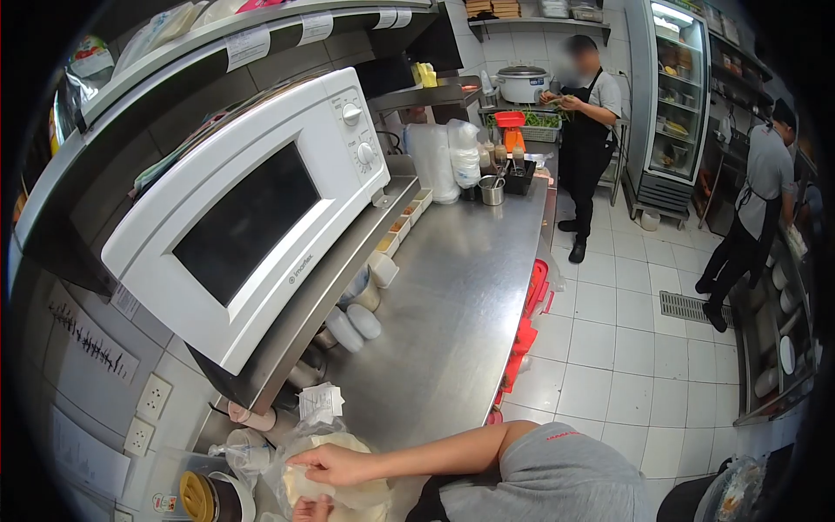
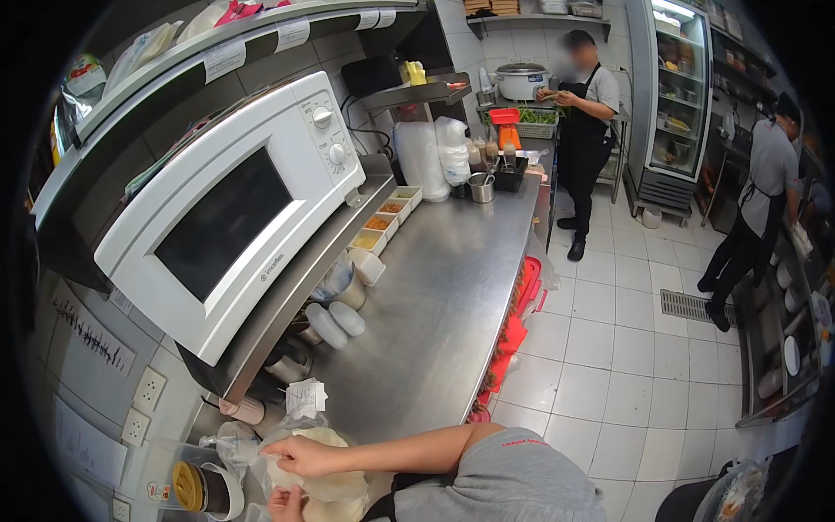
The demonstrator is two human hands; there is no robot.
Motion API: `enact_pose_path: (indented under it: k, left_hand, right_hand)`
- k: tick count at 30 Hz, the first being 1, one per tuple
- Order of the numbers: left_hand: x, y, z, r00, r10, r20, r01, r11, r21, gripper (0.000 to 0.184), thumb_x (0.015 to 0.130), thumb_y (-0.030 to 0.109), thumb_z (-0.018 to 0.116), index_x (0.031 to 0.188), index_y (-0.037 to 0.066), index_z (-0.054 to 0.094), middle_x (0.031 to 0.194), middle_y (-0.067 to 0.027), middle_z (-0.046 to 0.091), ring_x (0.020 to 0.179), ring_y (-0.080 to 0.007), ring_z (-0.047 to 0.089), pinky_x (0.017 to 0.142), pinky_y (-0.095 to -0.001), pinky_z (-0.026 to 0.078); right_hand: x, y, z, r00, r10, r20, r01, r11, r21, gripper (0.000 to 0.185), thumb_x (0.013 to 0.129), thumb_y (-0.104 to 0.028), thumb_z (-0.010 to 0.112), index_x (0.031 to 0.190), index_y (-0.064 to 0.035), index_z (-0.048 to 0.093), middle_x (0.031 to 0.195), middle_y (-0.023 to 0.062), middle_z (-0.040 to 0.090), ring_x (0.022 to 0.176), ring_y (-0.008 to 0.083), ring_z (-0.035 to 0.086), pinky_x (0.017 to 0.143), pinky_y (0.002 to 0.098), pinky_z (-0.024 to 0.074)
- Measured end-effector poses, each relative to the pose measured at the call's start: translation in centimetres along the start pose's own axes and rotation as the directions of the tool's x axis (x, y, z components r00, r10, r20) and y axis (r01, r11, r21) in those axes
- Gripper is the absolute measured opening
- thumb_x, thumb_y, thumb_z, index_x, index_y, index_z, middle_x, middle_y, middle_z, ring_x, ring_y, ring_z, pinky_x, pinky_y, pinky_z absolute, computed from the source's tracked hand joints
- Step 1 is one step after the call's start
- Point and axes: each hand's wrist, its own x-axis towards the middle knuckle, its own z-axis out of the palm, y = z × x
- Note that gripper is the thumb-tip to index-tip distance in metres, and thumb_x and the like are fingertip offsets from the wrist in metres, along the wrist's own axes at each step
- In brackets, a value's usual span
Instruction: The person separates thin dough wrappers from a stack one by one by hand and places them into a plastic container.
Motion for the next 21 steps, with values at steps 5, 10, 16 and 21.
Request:
enact_pose_path:
  k: [5, 10, 16, 21]
  left_hand:
    - [1.3, 5.1, -2.2, 0.96, 0.277, 0.043, -0.267, 0.857, 0.441, 0.015, 0.08, 0.011, 0.068, 0.084, -0.002, 0.063, 0.077, -0.0099, 0.063, 0.069, -0.0194, 0.057, 0.062, -0.0302, 0.046]
    - [0.2, 11.3, 0.9, 0.824, 0.433, 0.366, -0.558, 0.507, 0.657, 0.007, 0.076, 0.006, 0.065, 0.081, 0.001, 0.065, 0.089, -0.0133, 0.065, 0.09, -0.031, 0.059, 0.093, -0.0448, 0.036]
    - [-0.1, 8.9, -1.4, 0.795, 0.559, -0.238, -0.395, 0.773, 0.496, 0.011, 0.083, 0.013, 0.066, 0.08, 0.002, 0.066, 0.077, -0.0075, 0.065, 0.073, -0.0184, 0.061, 0.074, -0.0314, 0.045]
    - [-1.4, 2.3, -3.2, 0.959, 0.003, -0.284, 0.048, 0.984, 0.174, 0.031, 0.088, 0.029, 0.063, 0.08, 0.0, 0.065, 0.066, -0.0036, 0.061, 0.066, -0.0093, 0.055, 0.061, -0.025, 0.044]
  right_hand:
    - [-0.6, -3.7, 0.3, 0.946, -0.31, -0.095, 0.128, 0.627, -0.769, 0.079, 0.07, -0.015, 0.069, 0.139, -0.0076, 0.032, 0.112, 0.0128, 0.056, 0.11, 0.0297, 0.05, 0.093, 0.0425, 0.0365]
    - [0.7, -3.6, 0.5, 0.95, -0.255, 0.181, 0.311, 0.708, -0.634, 0.068, 0.068, -0.018, 0.072, 0.13, -0.0086, 0.044, 0.116, 0.0135, 0.056, 0.114, 0.0293, 0.05, 0.092, 0.0436, 0.0369]
    - [0.7, 0.2, -0.3, 0.989, 0.092, 0.117, -0.056, 0.958, -0.281, 0.017, 0.077, -0.017, 0.067, 0.086, -0.0026, 0.065, 0.081, 0.0163, 0.065, 0.077, 0.0263, 0.064, 0.072, 0.0356, 0.0487]
    - [0.8, 2.1, 0.1, 0.975, 0.2, 0.096, -0.2, 0.98, -0.014, 0.01, 0.083, -0.008, 0.066, 0.082, 0.0008, 0.061, 0.101, 0.0094, 0.066, 0.09, 0.0128, 0.059, 0.08, 0.0286, 0.0474]
